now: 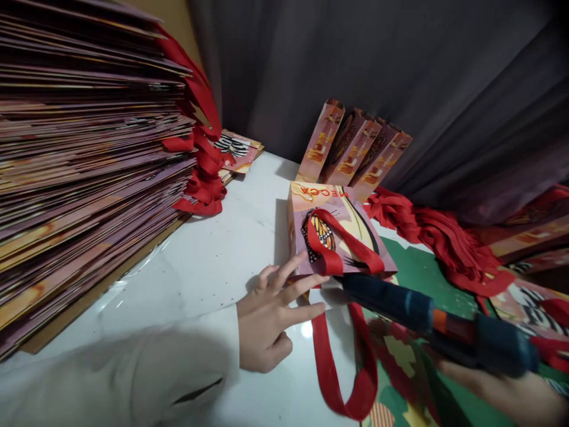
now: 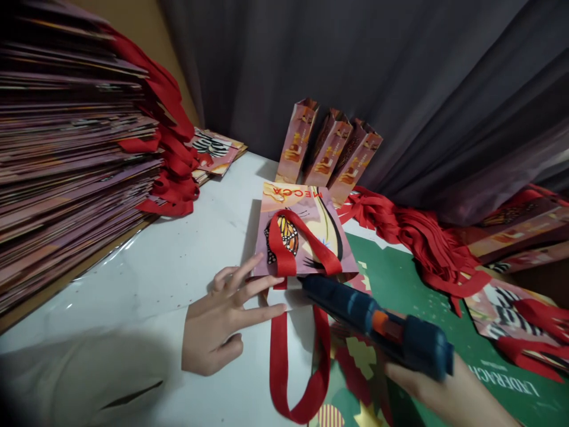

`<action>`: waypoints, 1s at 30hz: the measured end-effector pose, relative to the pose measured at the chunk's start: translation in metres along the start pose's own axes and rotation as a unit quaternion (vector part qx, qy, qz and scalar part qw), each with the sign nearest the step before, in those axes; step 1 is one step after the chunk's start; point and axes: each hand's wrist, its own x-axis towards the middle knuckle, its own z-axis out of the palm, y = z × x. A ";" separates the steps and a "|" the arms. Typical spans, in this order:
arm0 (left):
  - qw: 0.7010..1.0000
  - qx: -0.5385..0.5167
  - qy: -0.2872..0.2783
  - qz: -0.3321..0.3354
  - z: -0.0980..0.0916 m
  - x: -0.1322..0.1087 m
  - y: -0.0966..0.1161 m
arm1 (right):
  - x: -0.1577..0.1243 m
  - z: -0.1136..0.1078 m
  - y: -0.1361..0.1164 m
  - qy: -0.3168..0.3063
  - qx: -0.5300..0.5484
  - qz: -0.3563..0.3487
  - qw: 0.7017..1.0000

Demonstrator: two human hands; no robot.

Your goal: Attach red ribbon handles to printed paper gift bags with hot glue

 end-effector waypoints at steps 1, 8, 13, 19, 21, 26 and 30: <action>1.000 0.002 0.001 0.001 0.000 0.000 0.000 | 0.007 0.002 -0.006 -0.018 0.031 0.009 0.999; 1.000 -0.011 0.009 -0.001 0.000 -0.001 -0.001 | 0.047 0.008 -0.046 -0.146 0.167 -0.039 0.974; 1.000 -0.006 -0.002 -0.004 -0.003 0.000 0.000 | 0.052 0.018 -0.044 -0.141 0.151 -0.067 0.976; 1.000 0.013 -0.016 0.002 -0.006 0.002 0.001 | 0.055 0.014 -0.047 -0.129 0.119 -0.090 0.980; 1.000 0.013 -0.015 0.002 -0.006 0.002 0.001 | 0.055 0.011 -0.046 -0.127 0.110 -0.083 0.982; 1.000 0.005 -0.018 0.000 -0.005 0.001 0.001 | 0.053 0.007 -0.038 -0.122 0.130 -0.091 0.980; 1.000 0.003 -0.021 0.002 -0.005 0.001 0.000 | 0.051 0.004 -0.033 -0.109 0.124 -0.082 0.983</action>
